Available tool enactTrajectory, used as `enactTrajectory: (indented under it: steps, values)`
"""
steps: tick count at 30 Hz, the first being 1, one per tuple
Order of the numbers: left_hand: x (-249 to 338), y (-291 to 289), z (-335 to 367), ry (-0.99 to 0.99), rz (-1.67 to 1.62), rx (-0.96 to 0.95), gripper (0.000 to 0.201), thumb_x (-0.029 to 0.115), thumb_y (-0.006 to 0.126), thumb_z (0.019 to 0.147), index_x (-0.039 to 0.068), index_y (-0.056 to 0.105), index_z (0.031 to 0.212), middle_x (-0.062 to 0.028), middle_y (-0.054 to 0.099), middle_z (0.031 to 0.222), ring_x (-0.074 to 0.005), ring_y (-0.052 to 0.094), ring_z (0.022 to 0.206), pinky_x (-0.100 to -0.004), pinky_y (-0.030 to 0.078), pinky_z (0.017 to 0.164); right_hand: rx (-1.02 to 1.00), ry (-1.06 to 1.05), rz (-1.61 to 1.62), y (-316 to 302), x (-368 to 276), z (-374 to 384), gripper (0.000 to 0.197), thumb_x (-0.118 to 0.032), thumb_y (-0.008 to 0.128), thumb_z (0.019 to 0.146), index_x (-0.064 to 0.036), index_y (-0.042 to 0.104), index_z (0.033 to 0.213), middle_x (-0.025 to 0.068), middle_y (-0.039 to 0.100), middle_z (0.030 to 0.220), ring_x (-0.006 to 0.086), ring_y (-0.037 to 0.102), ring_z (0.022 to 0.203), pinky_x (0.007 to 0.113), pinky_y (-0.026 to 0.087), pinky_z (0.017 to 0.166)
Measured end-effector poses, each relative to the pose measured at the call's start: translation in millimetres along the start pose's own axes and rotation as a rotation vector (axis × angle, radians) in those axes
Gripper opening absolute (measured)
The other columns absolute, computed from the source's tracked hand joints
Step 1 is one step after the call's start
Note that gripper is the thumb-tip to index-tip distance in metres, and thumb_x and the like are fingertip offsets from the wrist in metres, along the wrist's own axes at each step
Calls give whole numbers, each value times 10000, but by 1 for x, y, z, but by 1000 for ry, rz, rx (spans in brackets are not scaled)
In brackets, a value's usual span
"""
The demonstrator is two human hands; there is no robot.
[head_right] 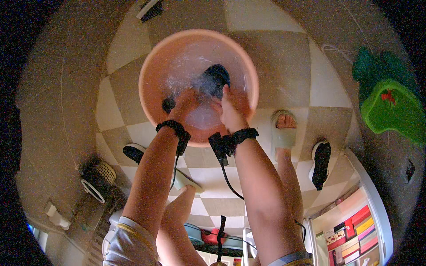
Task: The person removes insoles from sneakers, rinses them in a basin of water, washes the sneakers under a faucet, and pours the water from the basin into a toilet.
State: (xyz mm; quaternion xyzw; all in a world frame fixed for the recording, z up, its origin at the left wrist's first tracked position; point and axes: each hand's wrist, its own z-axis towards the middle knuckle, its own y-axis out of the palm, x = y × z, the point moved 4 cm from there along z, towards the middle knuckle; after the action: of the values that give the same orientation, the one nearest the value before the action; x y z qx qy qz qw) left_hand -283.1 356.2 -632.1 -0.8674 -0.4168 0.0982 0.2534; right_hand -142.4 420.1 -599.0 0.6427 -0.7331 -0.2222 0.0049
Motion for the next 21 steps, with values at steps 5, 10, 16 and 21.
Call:
enactTrajectory:
  steps: [5,10,16,21]
  values:
    - [-16,-5,-2,58,-146,325,429,309,588,763,109,500,1132,-155,531,1134,-341,452,1105,-461,343,923,48,-37,135,5,6,8,430,-255,537,863,-107,349,1220,92,414,1183,289,480,1013,398,449,819]
    - [23,-2,1,228,32,291,435,292,622,736,38,525,1076,-203,574,1040,-355,543,964,-396,417,828,39,-17,-85,-44,-10,40,318,-224,545,843,-113,443,1124,66,460,1020,232,465,900,361,431,764]
    - [-23,15,25,121,-829,221,406,330,581,791,-44,571,950,-236,600,935,-388,573,849,-412,436,714,-176,179,135,31,18,-19,273,-303,571,818,-154,501,1036,30,508,923,173,459,848,333,397,647]
    - [7,-30,-44,230,-1015,338,377,299,519,856,-57,546,979,-199,605,877,-296,581,817,-365,431,715,0,256,149,42,-1,-68,427,-361,538,844,-109,456,1179,59,514,1159,203,489,998,372,412,807]
